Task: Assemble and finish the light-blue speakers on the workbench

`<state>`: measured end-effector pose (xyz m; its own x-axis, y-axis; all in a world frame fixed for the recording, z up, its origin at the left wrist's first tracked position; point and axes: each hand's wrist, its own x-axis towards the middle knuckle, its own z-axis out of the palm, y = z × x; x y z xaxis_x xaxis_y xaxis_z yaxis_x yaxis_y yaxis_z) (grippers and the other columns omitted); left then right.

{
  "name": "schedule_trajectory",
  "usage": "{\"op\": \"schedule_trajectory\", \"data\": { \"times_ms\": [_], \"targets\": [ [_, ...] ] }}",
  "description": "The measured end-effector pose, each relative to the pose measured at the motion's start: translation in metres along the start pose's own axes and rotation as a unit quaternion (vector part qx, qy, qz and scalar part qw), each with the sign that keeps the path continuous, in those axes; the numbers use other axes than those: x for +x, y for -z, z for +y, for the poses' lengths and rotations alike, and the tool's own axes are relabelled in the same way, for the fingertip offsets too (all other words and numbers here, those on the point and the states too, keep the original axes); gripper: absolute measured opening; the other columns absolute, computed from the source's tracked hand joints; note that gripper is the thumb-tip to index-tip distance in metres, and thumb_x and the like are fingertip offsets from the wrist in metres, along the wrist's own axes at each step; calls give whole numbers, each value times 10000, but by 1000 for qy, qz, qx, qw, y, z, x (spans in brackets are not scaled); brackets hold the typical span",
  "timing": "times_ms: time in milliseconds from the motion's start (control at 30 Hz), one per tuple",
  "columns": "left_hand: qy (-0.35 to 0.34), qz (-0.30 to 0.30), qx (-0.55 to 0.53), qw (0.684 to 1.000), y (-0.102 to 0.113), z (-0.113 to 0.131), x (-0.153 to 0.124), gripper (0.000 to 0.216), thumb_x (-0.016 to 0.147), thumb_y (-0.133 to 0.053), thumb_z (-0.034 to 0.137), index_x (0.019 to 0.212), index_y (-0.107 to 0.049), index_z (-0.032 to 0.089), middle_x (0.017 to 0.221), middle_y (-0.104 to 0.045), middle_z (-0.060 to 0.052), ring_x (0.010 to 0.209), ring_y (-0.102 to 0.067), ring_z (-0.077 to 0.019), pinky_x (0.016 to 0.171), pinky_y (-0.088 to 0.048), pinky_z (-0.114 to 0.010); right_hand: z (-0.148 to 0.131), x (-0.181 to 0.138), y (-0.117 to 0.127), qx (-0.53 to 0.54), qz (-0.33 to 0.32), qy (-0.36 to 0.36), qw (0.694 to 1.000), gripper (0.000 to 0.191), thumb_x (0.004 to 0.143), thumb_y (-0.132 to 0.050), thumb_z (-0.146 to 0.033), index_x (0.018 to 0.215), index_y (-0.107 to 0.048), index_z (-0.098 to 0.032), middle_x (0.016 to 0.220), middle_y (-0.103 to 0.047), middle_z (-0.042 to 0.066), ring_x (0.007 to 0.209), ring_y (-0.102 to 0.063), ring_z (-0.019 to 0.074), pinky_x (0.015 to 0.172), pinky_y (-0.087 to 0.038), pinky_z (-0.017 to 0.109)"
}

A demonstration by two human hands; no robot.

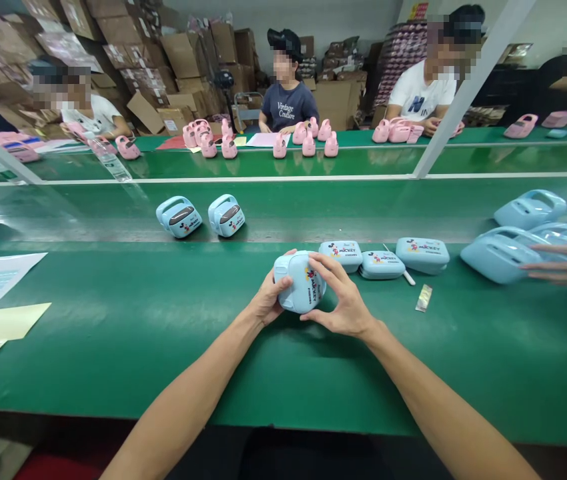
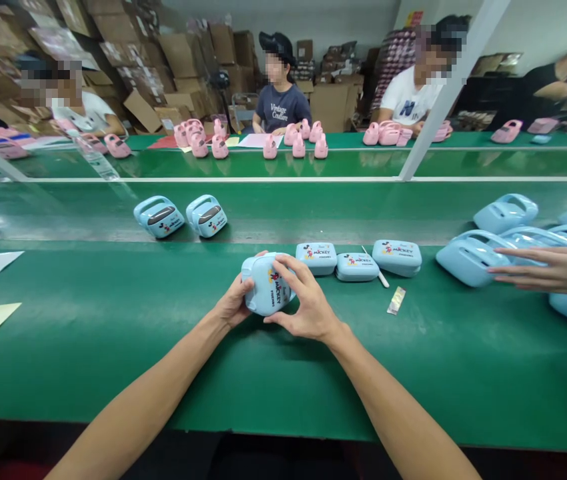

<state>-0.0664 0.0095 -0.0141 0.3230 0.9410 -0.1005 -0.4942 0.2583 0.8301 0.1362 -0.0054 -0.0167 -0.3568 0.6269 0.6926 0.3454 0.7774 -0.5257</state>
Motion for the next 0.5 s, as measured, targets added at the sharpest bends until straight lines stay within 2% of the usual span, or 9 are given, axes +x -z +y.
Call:
{"op": "schedule_trajectory", "data": {
  "times_ms": [133,333,433,500],
  "targets": [
    [-1,-7,0,1000,1,1,0,1013,576,-1032,534,1472,-628,290,1442,-703,-122,1330,-646,-380,1093,-533,-464,1,-1,1,-10,0,1,1000,1104,769,-931,-515,1692,-341,-370,1614,-499,142,1511,-507,399,1241,-472,616],
    [20,-23,11,999,1,7,-2,979,545,-1056,388,1428,-652,265,1410,-720,-132,1315,-662,-394,1108,-531,-496,2,-3,-2,-37,7,15,999,1100,776,-912,-578,1696,-345,-376,1571,-530,149,1452,-558,402,1214,-494,621],
    [39,-17,-12,999,0,5,-1,878,607,-1016,323,1408,-660,261,1325,-763,-108,1229,-715,-361,1090,-552,-505,2,-3,-3,-40,9,22,999,1087,793,-897,-580,1702,-338,-371,1600,-524,151,1456,-559,408,1216,-489,626],
    [58,-13,-52,997,0,3,0,732,686,-959,340,1354,-687,217,1252,-793,-107,1184,-740,-350,1098,-555,-523,1,-2,-2,-15,-7,10,1000,1111,816,-876,-583,1723,-279,-349,1654,-495,150,1505,-524,405,1240,-468,620]
  ]
}}
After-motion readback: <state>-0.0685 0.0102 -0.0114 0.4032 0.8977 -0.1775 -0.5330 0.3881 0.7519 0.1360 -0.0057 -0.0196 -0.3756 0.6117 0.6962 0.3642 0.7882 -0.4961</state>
